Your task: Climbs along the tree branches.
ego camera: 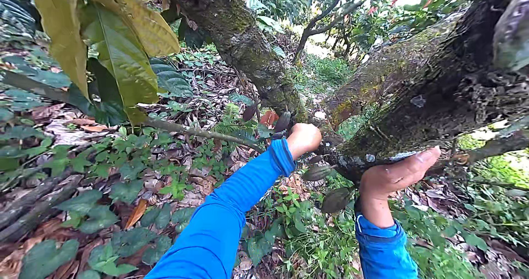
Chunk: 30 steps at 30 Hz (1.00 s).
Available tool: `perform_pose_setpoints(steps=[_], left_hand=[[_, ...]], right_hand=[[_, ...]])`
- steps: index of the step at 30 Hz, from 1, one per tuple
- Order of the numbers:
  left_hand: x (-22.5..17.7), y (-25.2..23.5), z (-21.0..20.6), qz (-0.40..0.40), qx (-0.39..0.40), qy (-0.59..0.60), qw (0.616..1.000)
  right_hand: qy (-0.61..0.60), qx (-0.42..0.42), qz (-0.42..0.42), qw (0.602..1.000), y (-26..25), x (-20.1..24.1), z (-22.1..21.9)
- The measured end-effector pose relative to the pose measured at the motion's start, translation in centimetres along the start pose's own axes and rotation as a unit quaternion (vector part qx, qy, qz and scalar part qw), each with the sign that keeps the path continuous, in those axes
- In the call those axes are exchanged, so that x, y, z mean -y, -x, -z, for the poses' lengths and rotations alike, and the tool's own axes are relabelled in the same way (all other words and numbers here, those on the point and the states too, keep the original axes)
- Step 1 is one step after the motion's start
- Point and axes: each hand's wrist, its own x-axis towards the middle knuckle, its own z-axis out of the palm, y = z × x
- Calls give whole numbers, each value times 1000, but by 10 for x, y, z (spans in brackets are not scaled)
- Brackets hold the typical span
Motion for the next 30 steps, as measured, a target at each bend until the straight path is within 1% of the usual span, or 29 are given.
perform_pose_setpoints(steps=[2, 4, 5, 7, 9, 14, 16, 19, 21, 26, 30], left_hand=[[-2, -13, -3, -1, -52, 62, 997], [1, -47, -11, -34, -125, 126, 984], [2, -63, -16, -43, -147, 146, 977], [6, -90, -26, -45, -172, 162, 971], [6, -102, -28, -45, -183, 155, 970], [-1, -100, -22, -45, -165, 109, 979], [-8, -97, -20, -27, -160, 85, 983], [-20, -98, -17, 14, -129, 39, 991], [-20, -98, -12, 20, -101, 24, 994], [-12, -102, -9, 11, -81, 46, 996], [1, -109, -4, -36, -84, 86, 992]], right_hand=[[10, 3, -1, 1000, 0, 0, 0], [9, 6, -2, 1000, 0, 0, 0], [5, 5, -2, 1000, 1, 0, 0], [-2, 5, -7, 1000, 1, 0, 0], [-4, -1, -7, 1000, 0, 1, 0], [-18, -12, -10, 1000, -2, 1, -2], [-16, -12, -13, 1000, -1, 2, -3], [-14, -8, -11, 1000, 0, 2, -2], [-14, -9, -9, 1000, 0, 1, -1], [-3, -7, -11, 1000, 1, 0, -1], [12, -10, 3, 1000, 1, 0, -1]])
